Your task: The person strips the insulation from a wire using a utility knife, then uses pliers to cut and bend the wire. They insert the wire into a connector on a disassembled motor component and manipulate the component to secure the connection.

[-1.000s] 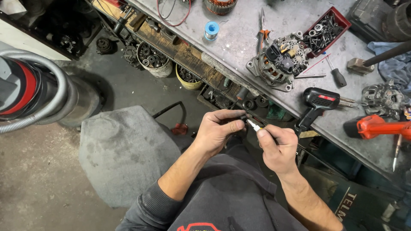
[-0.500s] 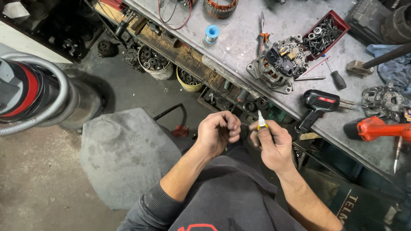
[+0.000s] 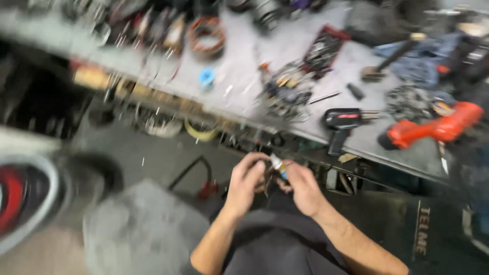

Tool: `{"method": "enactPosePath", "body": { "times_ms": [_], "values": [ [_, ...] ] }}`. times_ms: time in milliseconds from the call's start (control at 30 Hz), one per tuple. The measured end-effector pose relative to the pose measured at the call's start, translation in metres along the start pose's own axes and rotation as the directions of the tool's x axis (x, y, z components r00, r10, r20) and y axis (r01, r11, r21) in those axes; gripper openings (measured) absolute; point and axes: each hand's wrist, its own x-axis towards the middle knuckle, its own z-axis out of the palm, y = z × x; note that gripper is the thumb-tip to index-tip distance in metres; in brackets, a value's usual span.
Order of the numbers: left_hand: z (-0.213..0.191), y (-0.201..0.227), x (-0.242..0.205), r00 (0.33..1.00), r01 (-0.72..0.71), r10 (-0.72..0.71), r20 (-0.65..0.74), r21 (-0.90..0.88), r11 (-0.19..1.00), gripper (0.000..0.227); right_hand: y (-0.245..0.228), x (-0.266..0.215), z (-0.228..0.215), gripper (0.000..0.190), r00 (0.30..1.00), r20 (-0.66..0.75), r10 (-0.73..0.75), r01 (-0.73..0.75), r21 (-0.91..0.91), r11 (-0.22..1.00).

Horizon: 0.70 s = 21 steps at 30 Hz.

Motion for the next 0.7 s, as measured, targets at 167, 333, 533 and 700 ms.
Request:
{"method": "enactPosePath", "body": {
  "times_ms": [167,333,533,700],
  "values": [
    [0.036,0.012,0.014,0.872,-0.489,0.440,0.215,0.430,0.759,0.017,-0.003,-0.009,-0.003,0.031,0.978,-0.177,0.108,-0.101,0.050,0.994],
    [0.063,0.006,0.032,0.864,-0.503,0.413,0.288,0.471,0.725,0.019,-0.018,-0.016,-0.020,0.022,0.987,-0.145,-0.062,0.090,0.191,0.978],
    [0.104,-0.010,0.062,0.780,-0.623,0.518,0.351,0.502,0.600,0.016,-0.088,-0.024,-0.049,0.026,0.976,-0.140,-0.169,0.184,0.099,0.978],
    [0.169,-0.023,0.092,0.666,-0.743,0.652,0.361,0.388,0.545,0.016,-0.147,-0.027,-0.106,0.024,0.835,-0.116,-0.538,0.439,-0.448,0.779]
  ]
}}
